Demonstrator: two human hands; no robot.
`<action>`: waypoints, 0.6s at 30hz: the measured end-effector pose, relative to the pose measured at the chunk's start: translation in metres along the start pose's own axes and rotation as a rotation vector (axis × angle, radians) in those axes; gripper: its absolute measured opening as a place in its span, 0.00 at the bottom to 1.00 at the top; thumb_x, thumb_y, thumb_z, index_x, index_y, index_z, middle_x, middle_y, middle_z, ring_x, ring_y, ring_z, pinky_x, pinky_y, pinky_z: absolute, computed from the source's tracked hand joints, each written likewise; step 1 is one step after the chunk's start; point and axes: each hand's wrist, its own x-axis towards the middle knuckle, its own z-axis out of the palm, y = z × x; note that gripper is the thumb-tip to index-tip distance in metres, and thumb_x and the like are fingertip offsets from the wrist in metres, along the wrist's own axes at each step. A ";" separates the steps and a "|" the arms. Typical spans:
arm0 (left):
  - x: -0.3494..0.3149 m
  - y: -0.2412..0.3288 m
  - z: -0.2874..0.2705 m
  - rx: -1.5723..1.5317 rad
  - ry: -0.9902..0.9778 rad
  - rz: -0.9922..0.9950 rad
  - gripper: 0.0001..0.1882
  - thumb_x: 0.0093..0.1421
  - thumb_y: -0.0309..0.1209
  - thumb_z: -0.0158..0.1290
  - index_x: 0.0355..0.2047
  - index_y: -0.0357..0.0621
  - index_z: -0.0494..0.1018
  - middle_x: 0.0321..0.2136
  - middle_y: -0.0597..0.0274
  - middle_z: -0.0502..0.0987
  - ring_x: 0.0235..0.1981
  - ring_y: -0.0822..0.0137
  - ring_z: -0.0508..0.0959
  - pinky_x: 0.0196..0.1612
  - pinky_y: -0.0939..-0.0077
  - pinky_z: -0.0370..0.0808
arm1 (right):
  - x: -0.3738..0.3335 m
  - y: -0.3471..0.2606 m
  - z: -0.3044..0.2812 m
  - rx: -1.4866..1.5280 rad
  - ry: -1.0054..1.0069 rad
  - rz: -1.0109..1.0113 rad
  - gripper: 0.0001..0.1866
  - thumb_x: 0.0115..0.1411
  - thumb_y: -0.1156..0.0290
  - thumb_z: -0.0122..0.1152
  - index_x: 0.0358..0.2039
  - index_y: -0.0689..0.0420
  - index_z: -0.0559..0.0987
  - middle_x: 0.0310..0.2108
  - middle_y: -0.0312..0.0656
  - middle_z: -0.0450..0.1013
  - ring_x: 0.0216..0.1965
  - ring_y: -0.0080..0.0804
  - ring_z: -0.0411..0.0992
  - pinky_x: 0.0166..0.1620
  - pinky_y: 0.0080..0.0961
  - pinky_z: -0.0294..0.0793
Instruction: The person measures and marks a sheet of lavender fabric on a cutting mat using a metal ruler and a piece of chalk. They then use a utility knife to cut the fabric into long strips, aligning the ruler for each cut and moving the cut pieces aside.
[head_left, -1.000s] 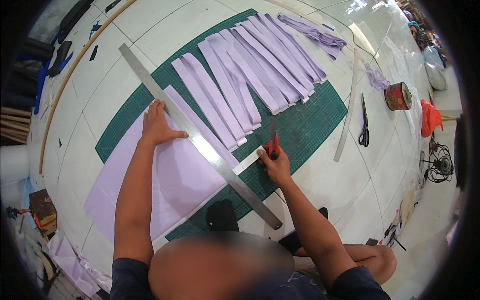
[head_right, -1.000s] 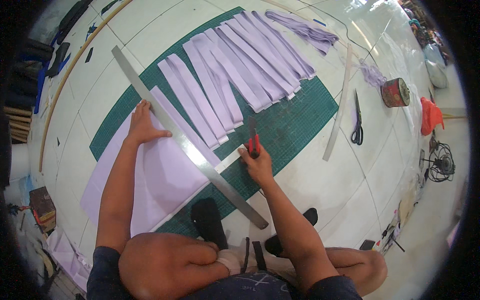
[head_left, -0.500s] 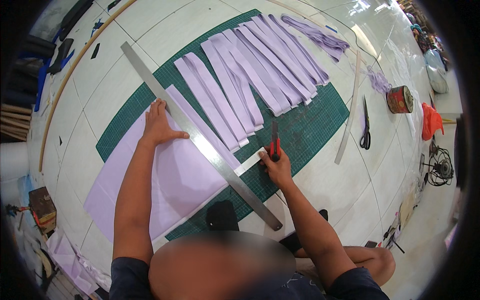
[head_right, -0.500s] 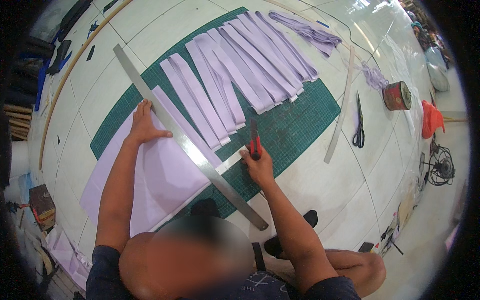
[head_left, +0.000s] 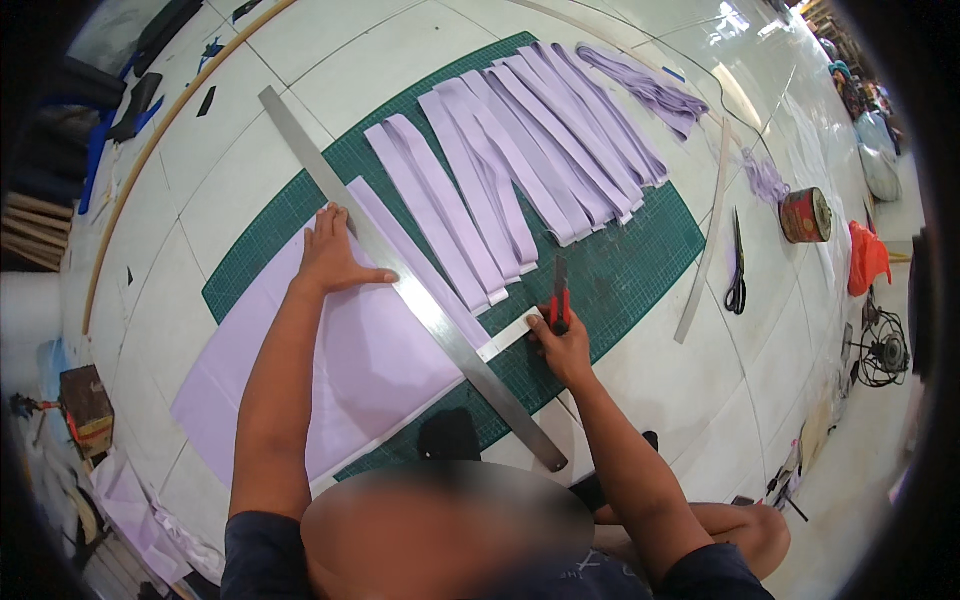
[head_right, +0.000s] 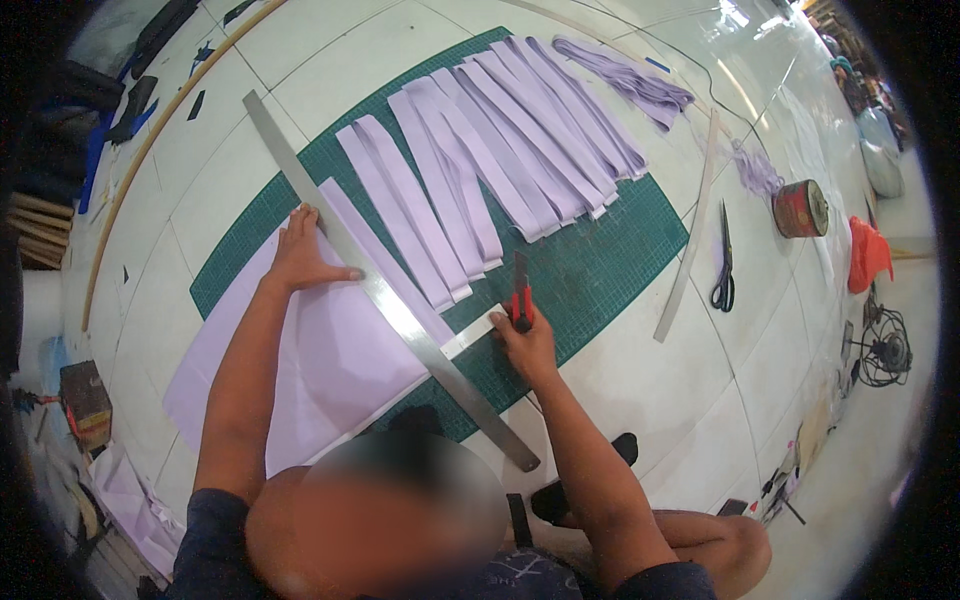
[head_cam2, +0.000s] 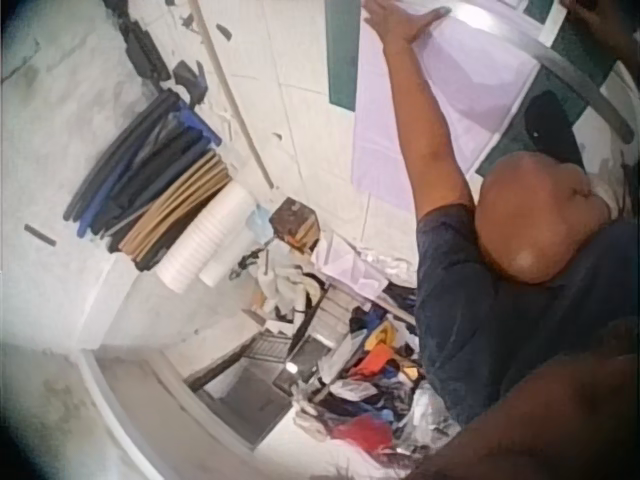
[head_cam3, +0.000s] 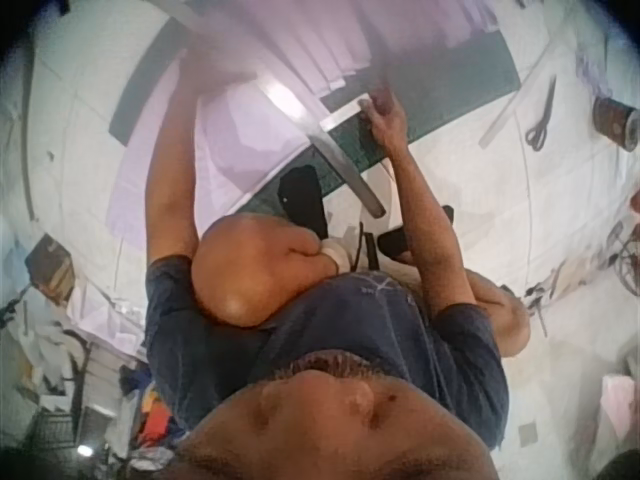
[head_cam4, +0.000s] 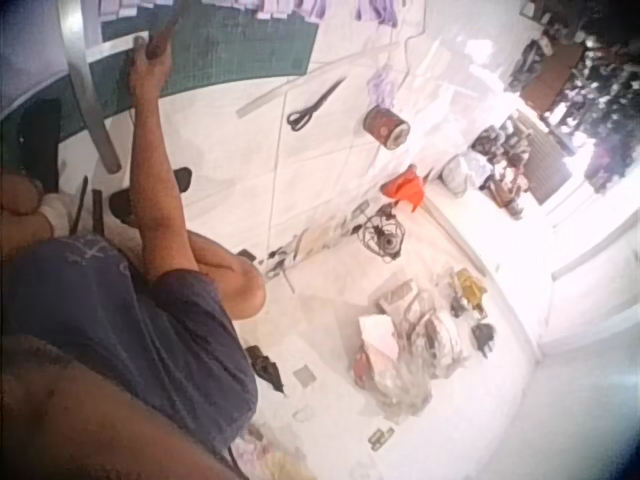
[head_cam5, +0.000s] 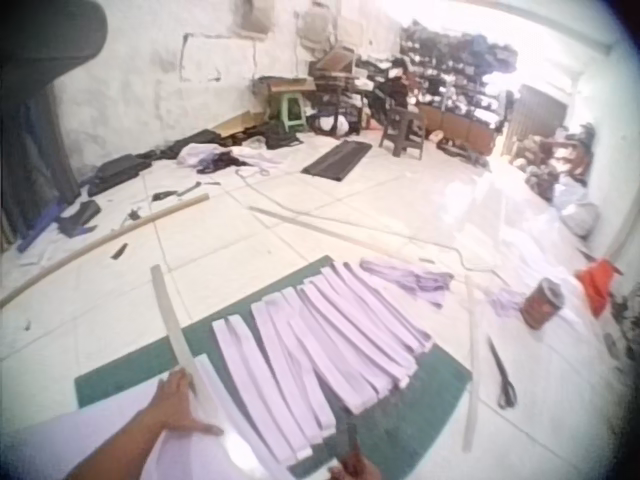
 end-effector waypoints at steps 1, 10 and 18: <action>0.000 0.003 -0.001 0.037 -0.012 -0.013 0.82 0.23 0.70 0.70 0.69 0.29 0.46 0.71 0.39 0.45 0.74 0.44 0.42 0.71 0.41 0.42 | 0.000 0.000 0.000 0.009 -0.008 0.006 0.21 0.60 0.62 0.69 0.47 0.62 0.77 0.29 0.36 0.76 0.29 0.22 0.74 0.28 0.22 0.72; 0.005 0.030 -0.012 0.247 -0.093 -0.067 0.79 0.28 0.68 0.69 0.69 0.27 0.46 0.72 0.38 0.43 0.74 0.45 0.37 0.72 0.41 0.32 | 0.021 0.012 -0.076 -0.324 0.424 -0.246 0.22 0.61 0.59 0.68 0.48 0.62 0.76 0.33 0.41 0.76 0.30 0.29 0.74 0.34 0.27 0.73; 0.000 0.026 0.016 0.287 -0.052 -0.062 0.78 0.31 0.71 0.66 0.69 0.27 0.47 0.71 0.40 0.48 0.74 0.48 0.44 0.72 0.40 0.34 | 0.029 -0.024 -0.029 -0.362 0.172 -0.265 0.20 0.67 0.60 0.56 0.49 0.62 0.68 0.36 0.54 0.74 0.35 0.52 0.76 0.41 0.42 0.73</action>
